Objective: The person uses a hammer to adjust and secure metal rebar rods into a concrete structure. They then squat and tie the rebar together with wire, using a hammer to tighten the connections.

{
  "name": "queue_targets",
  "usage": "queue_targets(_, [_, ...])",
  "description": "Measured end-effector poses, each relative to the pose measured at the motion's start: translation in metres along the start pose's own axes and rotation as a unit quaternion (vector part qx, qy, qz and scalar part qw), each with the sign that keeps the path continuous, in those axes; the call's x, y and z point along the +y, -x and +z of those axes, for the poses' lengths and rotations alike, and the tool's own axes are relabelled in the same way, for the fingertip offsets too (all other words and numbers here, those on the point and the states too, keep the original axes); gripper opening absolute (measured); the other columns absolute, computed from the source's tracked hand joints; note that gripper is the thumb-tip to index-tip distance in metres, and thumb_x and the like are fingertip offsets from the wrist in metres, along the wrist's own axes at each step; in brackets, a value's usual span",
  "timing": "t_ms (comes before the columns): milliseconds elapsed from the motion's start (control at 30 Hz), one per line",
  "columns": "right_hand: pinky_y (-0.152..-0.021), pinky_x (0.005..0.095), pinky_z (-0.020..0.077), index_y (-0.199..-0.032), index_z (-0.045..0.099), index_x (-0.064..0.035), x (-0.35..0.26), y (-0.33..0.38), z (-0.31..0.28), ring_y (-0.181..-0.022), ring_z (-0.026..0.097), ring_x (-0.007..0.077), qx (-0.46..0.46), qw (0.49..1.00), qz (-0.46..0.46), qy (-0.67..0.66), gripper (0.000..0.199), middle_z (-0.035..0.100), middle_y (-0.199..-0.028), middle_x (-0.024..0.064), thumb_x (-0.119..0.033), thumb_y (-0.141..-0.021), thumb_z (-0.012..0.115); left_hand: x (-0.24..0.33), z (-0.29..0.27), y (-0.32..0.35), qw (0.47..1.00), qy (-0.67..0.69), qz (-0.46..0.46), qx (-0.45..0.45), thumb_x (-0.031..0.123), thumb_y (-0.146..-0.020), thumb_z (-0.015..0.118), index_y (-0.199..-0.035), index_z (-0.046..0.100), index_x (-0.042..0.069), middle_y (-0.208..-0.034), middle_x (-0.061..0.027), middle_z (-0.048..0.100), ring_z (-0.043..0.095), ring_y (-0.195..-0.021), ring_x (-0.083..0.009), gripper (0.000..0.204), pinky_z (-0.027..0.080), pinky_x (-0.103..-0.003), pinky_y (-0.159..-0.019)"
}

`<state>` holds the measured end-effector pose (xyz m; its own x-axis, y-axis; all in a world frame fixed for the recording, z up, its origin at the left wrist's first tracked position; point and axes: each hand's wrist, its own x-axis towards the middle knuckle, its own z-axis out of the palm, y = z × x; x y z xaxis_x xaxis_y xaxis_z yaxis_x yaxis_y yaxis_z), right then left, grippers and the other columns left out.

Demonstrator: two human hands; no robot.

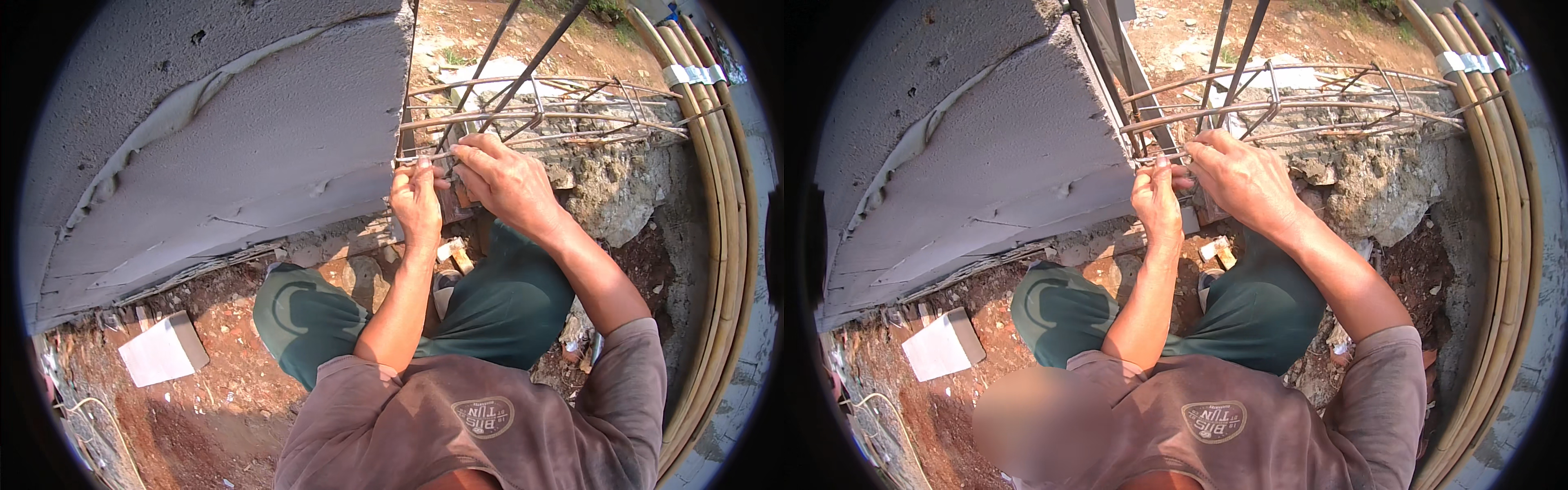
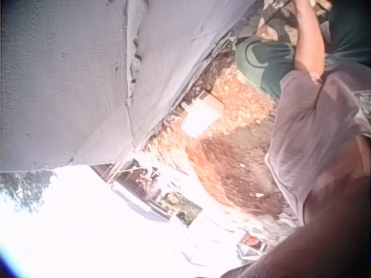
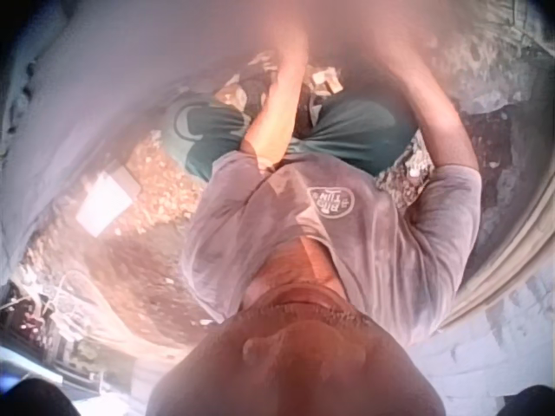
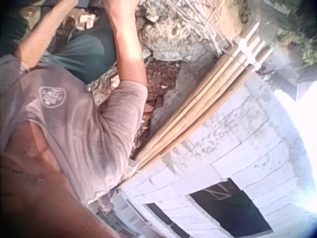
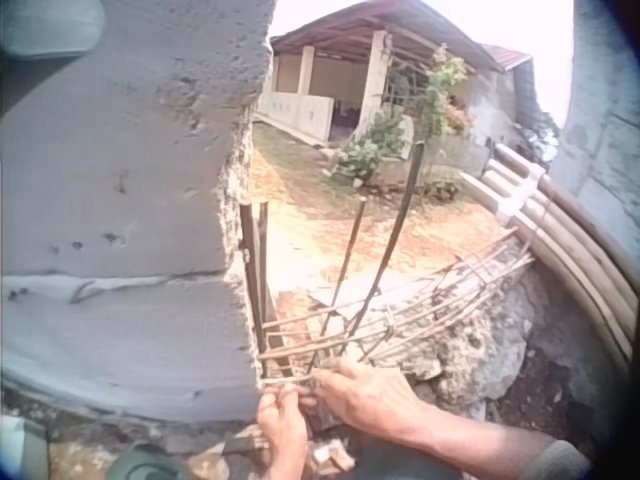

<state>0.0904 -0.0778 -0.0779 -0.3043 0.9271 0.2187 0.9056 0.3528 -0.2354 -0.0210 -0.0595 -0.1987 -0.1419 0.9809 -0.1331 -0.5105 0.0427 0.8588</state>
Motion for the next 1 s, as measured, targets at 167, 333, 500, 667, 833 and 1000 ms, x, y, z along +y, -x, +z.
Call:
queue_targets(167, [-0.066, 0.0394, 0.0532, -0.109, 0.062, -0.0076, 0.003, -0.027, 0.027, -0.08, 0.066, 0.0286, -0.147, 0.984, 0.038, 0.088, 0.028, 0.062, -0.101, 0.0079, -0.021, -0.086, 0.057, -0.003, -0.003, -0.001, 0.998, -0.047, 0.03, 0.01, 0.016, -0.093, 0.058, -0.089, 0.054, 0.0, -0.076, -0.0049, 0.061, 0.056, -0.062, -0.0082, 0.016, 0.048, -0.023, -0.058])
queue_targets(333, [-0.061, 0.0405, 0.0527, -0.093, 0.062, -0.0065, 0.013, -0.02, 0.04, -0.076, 0.066, 0.0285, -0.058, 0.997, 0.002, 0.044, 0.018, 0.061, -0.09, 0.0097, -0.019, -0.081, 0.059, -0.003, -0.006, -0.001, 0.994, -0.099, 0.031, 0.02, 0.019, -0.094, 0.057, -0.083, 0.054, 0.001, -0.074, -0.006, 0.063, 0.056, -0.061, -0.0088, 0.021, 0.044, -0.024, -0.058])
queue_targets(500, [-0.059, 0.0401, 0.0523, -0.083, 0.06, -0.0064, 0.015, -0.021, 0.047, -0.075, 0.066, 0.0278, -0.028, 0.998, -0.043, 0.038, 0.014, 0.06, -0.084, 0.0096, -0.019, -0.079, 0.059, -0.002, -0.002, 0.0, 0.996, -0.065, 0.041, 0.043, 0.021, -0.094, 0.057, -0.081, 0.057, 0.001, -0.07, -0.0045, 0.062, 0.055, -0.061, -0.0087, 0.023, 0.043, -0.024, -0.057])
queue_targets(667, [-0.059, 0.04, 0.0516, -0.08, 0.06, -0.0063, 0.013, -0.025, 0.046, -0.075, 0.065, 0.027, -0.025, 0.998, -0.045, 0.024, 0.013, 0.058, -0.079, 0.0092, -0.019, -0.078, 0.06, -0.001, -0.007, -0.005, 0.992, -0.111, 0.043, 0.041, 0.022, -0.094, 0.056, -0.083, 0.058, 0.0, -0.07, -0.0039, 0.061, 0.056, -0.062, -0.0088, 0.024, 0.044, -0.024, -0.059])
queue_targets(833, [-0.056, 0.0401, 0.0506, -0.086, 0.061, -0.0085, 0.019, -0.023, 0.053, -0.071, 0.064, 0.0275, 0.008, 0.998, -0.06, 0.005, 0.013, 0.058, -0.079, 0.0082, -0.019, -0.08, 0.061, -0.006, -0.006, -0.009, 0.996, -0.081, 0.008, 0.031, 0.026, -0.096, 0.053, -0.086, 0.061, -0.003, -0.074, -0.0053, 0.063, 0.055, -0.067, -0.0091, 0.032, 0.045, -0.025, -0.063])
queue_targets(1000, [-0.059, 0.04, 0.0511, -0.076, 0.06, -0.0064, 0.014, -0.023, 0.043, -0.074, 0.065, 0.0266, -0.024, 0.999, -0.028, -0.008, 0.011, 0.056, -0.076, 0.0087, -0.017, -0.077, 0.059, 0.0, 0.007, -0.007, 0.998, -0.029, -0.019, 0.043, 0.026, -0.097, 0.051, -0.086, 0.061, -0.004, -0.077, -0.0059, 0.063, 0.057, -0.07, -0.0103, 0.033, 0.047, -0.027, -0.065])
